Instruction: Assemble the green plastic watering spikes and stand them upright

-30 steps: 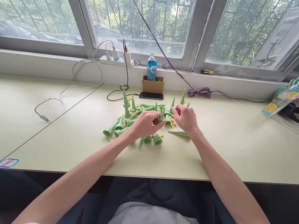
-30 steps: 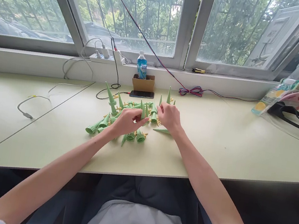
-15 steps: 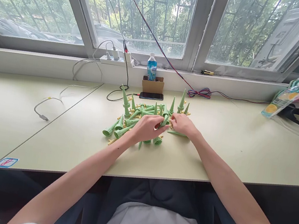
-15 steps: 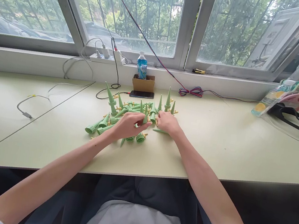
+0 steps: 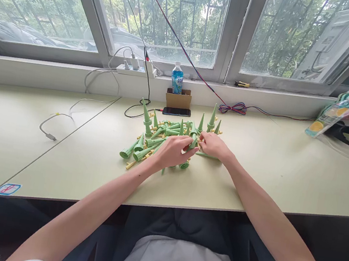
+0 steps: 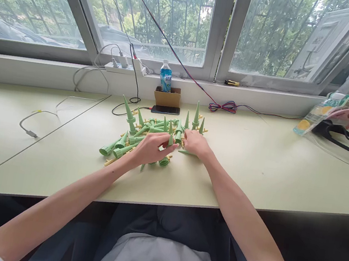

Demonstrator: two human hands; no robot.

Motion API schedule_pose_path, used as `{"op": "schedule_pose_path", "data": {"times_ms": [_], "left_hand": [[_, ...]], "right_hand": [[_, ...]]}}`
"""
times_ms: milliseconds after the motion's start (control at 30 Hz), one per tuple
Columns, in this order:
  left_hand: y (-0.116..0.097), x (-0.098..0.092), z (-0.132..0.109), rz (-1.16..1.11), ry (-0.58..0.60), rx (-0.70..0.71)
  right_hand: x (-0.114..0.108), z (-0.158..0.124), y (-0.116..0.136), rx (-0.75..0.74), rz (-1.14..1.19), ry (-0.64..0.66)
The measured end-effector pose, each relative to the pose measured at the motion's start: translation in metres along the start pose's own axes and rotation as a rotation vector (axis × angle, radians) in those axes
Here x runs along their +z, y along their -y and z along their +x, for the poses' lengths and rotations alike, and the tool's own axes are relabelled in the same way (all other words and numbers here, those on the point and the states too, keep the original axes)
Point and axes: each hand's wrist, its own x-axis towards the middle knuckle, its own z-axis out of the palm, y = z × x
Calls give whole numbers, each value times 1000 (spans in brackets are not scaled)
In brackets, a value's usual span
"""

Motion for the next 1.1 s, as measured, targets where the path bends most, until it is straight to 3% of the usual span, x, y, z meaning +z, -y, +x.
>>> {"op": "schedule_pose_path", "data": {"times_ms": [1100], "left_hand": [[0, 0, 0, 5, -27, 4]], "right_hand": [[1, 0, 2, -16, 3, -23]]}}
